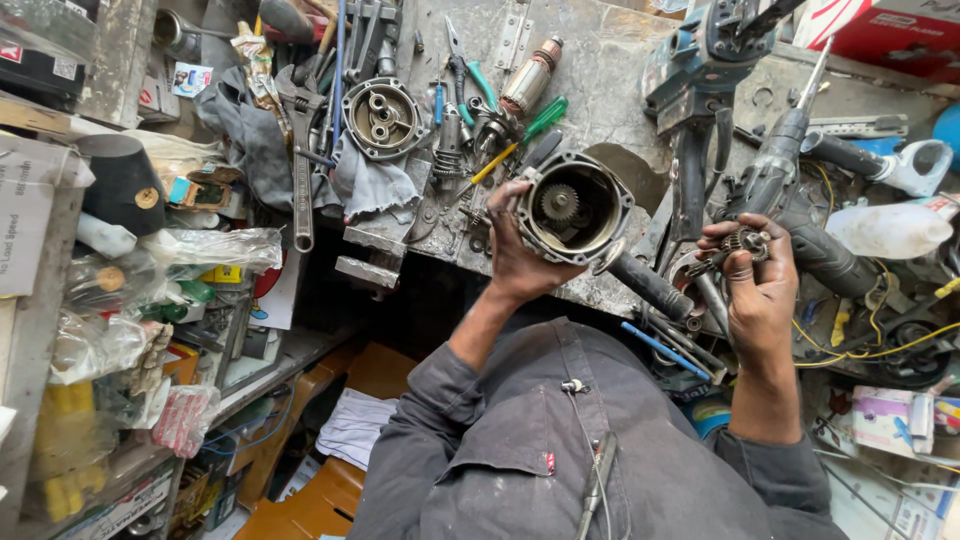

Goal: The person works at a cluttered repair bench fitting gears and small metal components into a power tool gearbox housing. They press a gear onto a shaft by hand, use an adjustable wrench to tighten a part, and finally seat the geared shaft assembly into the round housing.

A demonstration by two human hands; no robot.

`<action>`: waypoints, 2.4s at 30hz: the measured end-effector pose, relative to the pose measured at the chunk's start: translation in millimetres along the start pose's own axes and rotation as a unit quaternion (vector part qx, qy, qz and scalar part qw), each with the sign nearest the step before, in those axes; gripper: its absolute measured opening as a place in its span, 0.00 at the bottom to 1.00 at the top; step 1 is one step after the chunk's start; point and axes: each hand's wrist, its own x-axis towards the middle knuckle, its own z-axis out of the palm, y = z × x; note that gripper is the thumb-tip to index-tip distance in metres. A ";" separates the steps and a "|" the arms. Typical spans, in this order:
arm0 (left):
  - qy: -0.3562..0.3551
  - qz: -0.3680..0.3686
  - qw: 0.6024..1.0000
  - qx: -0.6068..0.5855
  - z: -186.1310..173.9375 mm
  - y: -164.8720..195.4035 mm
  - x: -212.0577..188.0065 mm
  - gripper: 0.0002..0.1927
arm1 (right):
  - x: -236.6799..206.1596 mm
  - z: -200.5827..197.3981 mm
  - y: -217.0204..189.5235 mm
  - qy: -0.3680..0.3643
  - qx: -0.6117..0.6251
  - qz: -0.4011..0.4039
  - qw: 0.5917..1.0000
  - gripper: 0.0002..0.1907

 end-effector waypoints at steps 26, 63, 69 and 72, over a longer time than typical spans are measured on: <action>-0.019 -0.002 0.997 0.080 -17.8 -2.0 -17.6 0.64 | -13.0 -36.3 -19.4 0.046 -0.198 -0.042 0.978 0.15; -0.019 0.052 0.983 0.175 -7.8 4.5 -21.3 0.62 | 53.2 117.6 -130.1 -0.276 -0.562 -0.243 0.741 0.22; -0.021 0.045 0.985 0.167 -7.3 8.0 -19.6 0.63 | 64.1 127.7 -124.3 -0.351 -0.590 -0.227 0.690 0.23; -0.020 0.038 0.985 0.167 -7.8 9.8 -17.7 0.62 | 66.7 128.7 -118.6 -0.357 -0.601 -0.230 0.677 0.23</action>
